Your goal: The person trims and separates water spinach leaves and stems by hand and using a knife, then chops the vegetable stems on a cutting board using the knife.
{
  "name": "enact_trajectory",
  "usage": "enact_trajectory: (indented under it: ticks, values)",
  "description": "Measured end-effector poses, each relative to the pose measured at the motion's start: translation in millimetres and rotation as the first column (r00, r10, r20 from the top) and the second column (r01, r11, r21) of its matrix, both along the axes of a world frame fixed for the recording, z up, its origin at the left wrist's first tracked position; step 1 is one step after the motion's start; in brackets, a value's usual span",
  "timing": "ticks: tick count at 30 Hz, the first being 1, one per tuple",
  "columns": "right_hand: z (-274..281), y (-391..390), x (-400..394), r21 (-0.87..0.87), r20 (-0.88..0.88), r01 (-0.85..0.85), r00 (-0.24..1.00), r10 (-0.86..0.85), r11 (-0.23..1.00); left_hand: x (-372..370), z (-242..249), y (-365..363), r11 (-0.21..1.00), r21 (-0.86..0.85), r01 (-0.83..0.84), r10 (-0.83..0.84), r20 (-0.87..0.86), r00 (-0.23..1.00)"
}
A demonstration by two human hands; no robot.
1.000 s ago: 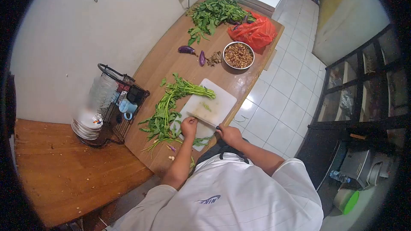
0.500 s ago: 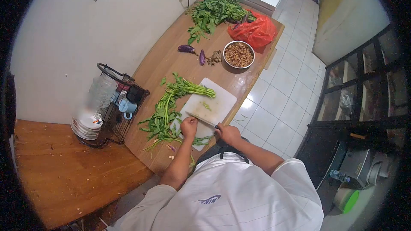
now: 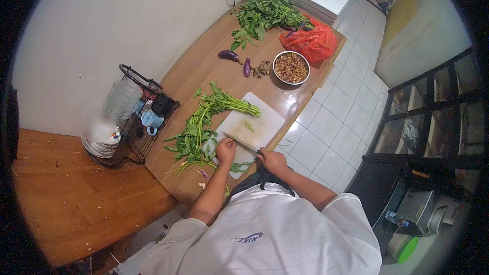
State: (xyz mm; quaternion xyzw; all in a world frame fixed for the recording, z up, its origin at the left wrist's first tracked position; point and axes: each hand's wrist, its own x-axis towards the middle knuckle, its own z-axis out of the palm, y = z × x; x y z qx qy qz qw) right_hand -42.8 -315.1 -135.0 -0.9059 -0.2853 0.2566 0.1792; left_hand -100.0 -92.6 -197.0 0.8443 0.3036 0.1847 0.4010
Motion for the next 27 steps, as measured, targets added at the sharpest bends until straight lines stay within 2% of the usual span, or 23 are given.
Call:
enact_trajectory:
  ticks: [2, 3, 5, 8, 11, 17, 19, 23, 27]
  values:
    - [0.6, 2.1, 1.0, -0.020, -0.016, -0.006, 1.000, 0.005, 1.000, 0.3, 4.3, 0.9, 0.999, 0.030, 0.023, -0.020, -0.084, 0.996]
    - [-0.8, -0.9, 0.7, 0.028, 0.020, -0.008, 1.000, 0.007, 1.000, -1.1, 2.2, 1.3, 0.999, 0.028, 0.021, -0.019, -0.088, 0.996]
    - [-2.8, -9.2, -1.0, 0.070, 0.054, -0.012, 0.998, 0.008, 0.997, -1.6, -2.5, 0.0, 0.998, -0.066, -0.003, 0.004, 0.003, 1.000]
    - [2.7, -20.7, -5.1, 0.070, 0.063, -0.016, 0.998, 0.011, 0.997, -3.1, -5.1, 1.3, 0.997, -0.075, 0.005, -0.003, 0.023, 1.000]
    - [5.3, -22.6, -3.7, -0.023, -0.024, -0.014, 1.000, 0.013, 1.000, -2.7, 0.5, 1.5, 0.994, -0.110, 0.011, -0.003, 0.073, 0.997]
    - [4.2, -5.0, 1.0, -0.073, -0.015, -0.018, 1.000, 0.016, 0.997, -3.5, -6.5, 5.2, 0.995, -0.095, 0.029, -0.026, 0.032, 0.999]
    - [-1.4, -3.7, 1.4, 0.005, 0.031, -0.042, 0.999, 0.042, 0.999, -2.8, -5.3, 4.1, 0.997, -0.075, 0.029, -0.027, 0.027, 0.999]
    - [-1.1, -14.8, 1.2, 0.035, 0.044, -0.043, 0.998, 0.041, 0.998, -4.9, -1.2, 1.9, 1.000, -0.018, 0.017, -0.016, 0.043, 0.999]
    - [-1.0, -23.3, 0.5, 0.017, 0.008, -0.055, 0.998, 0.054, 0.998, -4.7, -0.6, 0.0, 0.996, -0.089, -0.023, 0.029, 0.070, 0.997]
